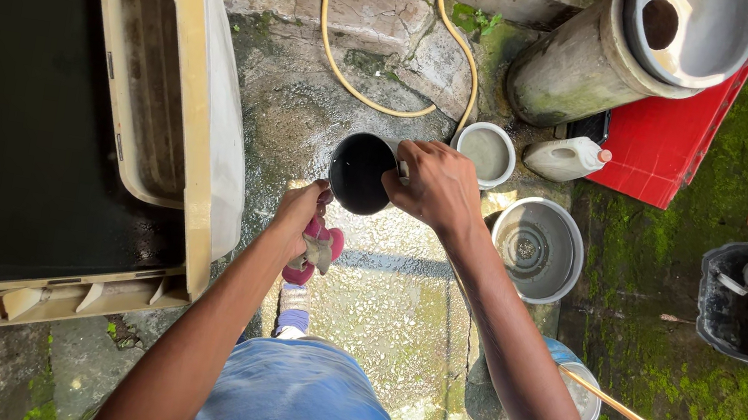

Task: The person wipes the internal components of a disassembled washing machine with a cloth and uses a tool to loosen or tighten screws on the frame.

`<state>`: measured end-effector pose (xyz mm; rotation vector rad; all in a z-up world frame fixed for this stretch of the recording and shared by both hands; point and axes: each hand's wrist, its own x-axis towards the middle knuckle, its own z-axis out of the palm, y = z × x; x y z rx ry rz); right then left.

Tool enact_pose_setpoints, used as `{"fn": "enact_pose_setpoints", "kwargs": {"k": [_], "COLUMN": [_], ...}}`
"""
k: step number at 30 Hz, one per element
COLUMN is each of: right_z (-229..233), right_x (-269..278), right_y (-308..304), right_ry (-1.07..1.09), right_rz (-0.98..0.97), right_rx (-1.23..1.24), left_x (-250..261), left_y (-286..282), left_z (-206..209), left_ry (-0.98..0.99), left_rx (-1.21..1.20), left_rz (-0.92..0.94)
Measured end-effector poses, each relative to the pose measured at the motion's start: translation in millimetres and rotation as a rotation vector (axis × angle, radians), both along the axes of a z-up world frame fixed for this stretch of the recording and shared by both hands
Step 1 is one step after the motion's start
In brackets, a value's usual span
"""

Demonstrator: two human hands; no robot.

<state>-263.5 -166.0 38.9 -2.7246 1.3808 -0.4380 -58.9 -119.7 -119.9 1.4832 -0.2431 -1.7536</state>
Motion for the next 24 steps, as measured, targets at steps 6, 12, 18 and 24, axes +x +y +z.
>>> {"fn": "enact_pose_setpoints", "kwargs": {"k": [6,12,18,24], "right_z": [0,-1,2,1], "right_x": [3,2,-1,-1], "right_y": [0,-1,-2,-7], "right_ry": [0.013,0.009,-0.024,0.026], "right_rz": [0.005,0.012,0.041,0.071], "right_rx": [0.022,0.032,0.000,-0.015], "left_x": [4,10,-3,-14], "left_y": [-1,-1,1,1], "left_z": [-9,9,-31,-21], "left_ry": [0.028,0.271,0.071,-0.114], "left_rx": [-0.045,-0.004,-0.162,-0.074], "left_rz": [-0.016,0.092,0.121,-0.001]}}
